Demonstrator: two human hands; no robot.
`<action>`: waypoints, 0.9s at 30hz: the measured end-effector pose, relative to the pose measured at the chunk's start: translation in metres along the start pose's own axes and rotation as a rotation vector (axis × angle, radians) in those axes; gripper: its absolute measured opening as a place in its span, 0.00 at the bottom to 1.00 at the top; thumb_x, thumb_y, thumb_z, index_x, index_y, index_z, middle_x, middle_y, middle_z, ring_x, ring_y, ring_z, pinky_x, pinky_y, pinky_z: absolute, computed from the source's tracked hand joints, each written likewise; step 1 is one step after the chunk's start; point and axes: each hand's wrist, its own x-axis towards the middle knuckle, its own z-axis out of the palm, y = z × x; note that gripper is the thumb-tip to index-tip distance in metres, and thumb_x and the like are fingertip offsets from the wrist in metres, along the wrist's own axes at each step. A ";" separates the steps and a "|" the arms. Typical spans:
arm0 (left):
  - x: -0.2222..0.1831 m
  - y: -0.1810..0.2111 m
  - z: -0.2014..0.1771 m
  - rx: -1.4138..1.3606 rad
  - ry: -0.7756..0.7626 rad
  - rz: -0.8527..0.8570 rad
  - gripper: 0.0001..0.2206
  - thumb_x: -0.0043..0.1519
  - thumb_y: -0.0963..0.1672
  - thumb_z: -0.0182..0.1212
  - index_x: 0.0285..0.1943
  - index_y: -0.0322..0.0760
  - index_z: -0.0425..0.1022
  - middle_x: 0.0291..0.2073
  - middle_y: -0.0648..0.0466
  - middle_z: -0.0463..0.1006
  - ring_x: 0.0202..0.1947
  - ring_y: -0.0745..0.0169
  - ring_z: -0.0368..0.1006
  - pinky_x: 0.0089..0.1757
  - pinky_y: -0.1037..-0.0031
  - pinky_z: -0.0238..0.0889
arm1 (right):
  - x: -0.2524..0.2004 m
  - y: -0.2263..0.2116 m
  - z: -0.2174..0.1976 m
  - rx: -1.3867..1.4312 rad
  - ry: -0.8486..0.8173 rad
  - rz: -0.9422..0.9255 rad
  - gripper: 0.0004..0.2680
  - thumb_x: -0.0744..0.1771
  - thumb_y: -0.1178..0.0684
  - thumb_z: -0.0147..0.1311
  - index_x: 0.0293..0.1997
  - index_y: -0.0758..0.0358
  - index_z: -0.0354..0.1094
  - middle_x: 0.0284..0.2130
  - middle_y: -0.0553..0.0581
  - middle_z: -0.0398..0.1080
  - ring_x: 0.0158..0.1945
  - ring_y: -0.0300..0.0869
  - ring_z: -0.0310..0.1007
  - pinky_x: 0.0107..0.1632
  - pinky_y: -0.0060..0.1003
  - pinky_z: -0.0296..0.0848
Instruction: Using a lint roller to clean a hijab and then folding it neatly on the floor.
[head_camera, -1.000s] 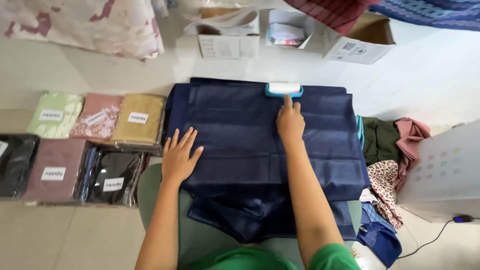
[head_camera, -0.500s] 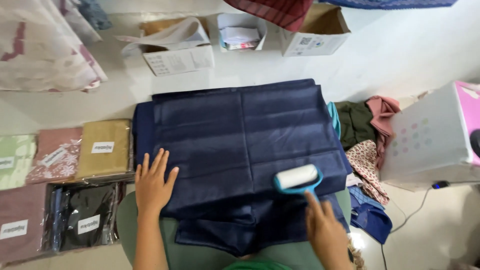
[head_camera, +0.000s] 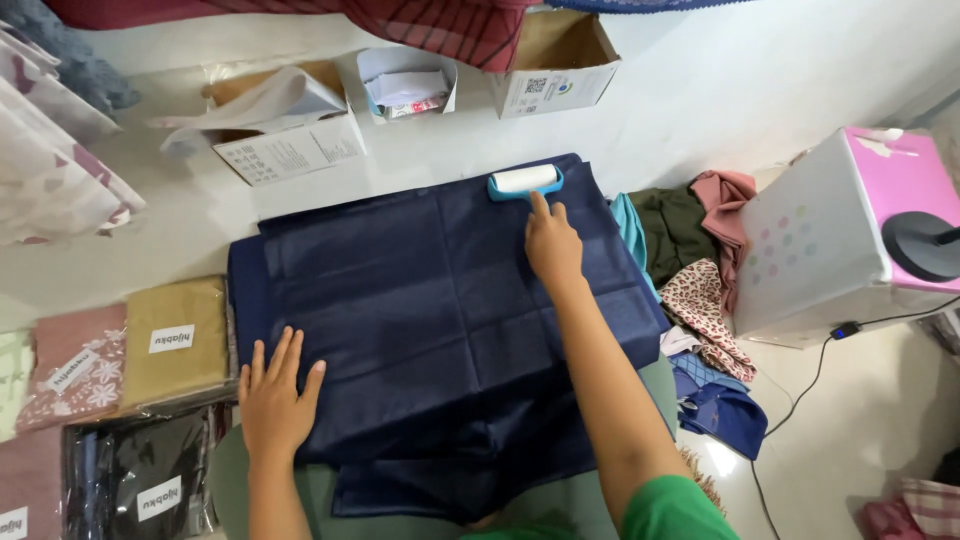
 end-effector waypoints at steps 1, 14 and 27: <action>-0.001 0.001 -0.001 0.000 -0.002 -0.001 0.30 0.66 0.59 0.43 0.77 0.52 0.61 0.75 0.66 0.61 0.78 0.52 0.49 0.69 0.56 0.40 | -0.011 0.004 -0.005 0.000 -0.002 0.000 0.16 0.69 0.53 0.48 0.66 0.50 0.61 0.41 0.65 0.67 0.32 0.63 0.75 0.37 0.57 0.74; -0.001 0.004 0.000 0.042 0.047 0.003 0.29 0.66 0.58 0.46 0.76 0.52 0.64 0.74 0.66 0.64 0.77 0.49 0.54 0.69 0.56 0.45 | -0.219 0.066 -0.161 -0.133 -0.209 0.097 0.20 0.66 0.53 0.54 0.67 0.42 0.63 0.37 0.53 0.70 0.28 0.49 0.74 0.33 0.45 0.73; -0.003 0.001 0.003 0.003 0.122 0.057 0.28 0.66 0.56 0.48 0.75 0.50 0.65 0.74 0.65 0.65 0.76 0.49 0.54 0.68 0.56 0.45 | 0.021 0.085 -0.014 -0.069 0.142 -0.079 0.15 0.69 0.54 0.50 0.64 0.55 0.63 0.42 0.68 0.68 0.33 0.65 0.71 0.34 0.58 0.70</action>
